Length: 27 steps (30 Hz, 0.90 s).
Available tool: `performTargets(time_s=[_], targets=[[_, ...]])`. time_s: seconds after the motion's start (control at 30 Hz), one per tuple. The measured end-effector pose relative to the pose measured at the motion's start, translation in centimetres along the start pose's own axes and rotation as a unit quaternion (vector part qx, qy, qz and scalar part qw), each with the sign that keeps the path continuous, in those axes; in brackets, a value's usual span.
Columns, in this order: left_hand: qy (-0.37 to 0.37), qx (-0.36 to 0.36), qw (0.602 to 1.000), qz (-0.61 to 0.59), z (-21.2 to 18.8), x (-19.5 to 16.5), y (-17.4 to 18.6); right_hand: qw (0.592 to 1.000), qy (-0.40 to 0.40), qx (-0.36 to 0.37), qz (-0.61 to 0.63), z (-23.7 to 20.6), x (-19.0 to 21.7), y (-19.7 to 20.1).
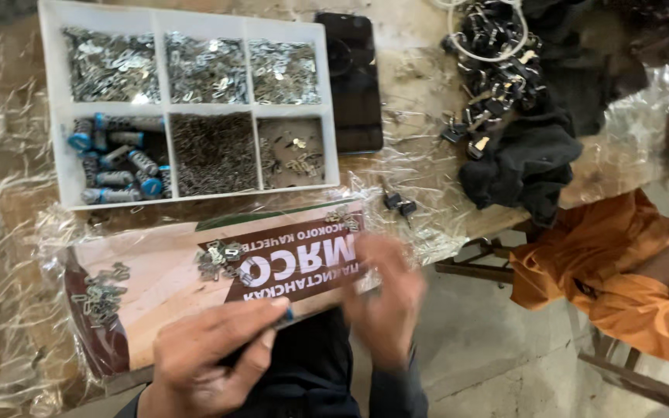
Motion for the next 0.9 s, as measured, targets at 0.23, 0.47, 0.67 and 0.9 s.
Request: performTargets(time_s=[0.23,0.47,0.67,0.9], targets=[[0.039,-0.011,0.999,-0.015,0.8,0.3,0.1,0.954,0.018,-0.033,-0.298,3.4,-3.4,2.3],[0.034,0.013,0.999,-0.029,1.3,0.3,-0.3,0.895,-0.186,-0.218,0.341,-3.4,-5.0,1.0],[0.040,0.020,0.998,-0.041,1.6,0.6,-0.4,0.925,-0.152,-0.060,0.343,-3.9,-0.3,-1.8],[0.062,0.043,0.995,-0.060,1.6,1.0,0.1,0.960,-0.056,0.035,0.271,0.1,2.5,-1.3]])
Point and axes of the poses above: each hand's wrist, its own z-axis towards the middle knuckle, its own y-axis out of the back of the hand, x = y × z, the point moved 10 cm from there along z, towards the middle knuckle, and after that the axes turned 15 degrees about y, right-handed, at the moved point
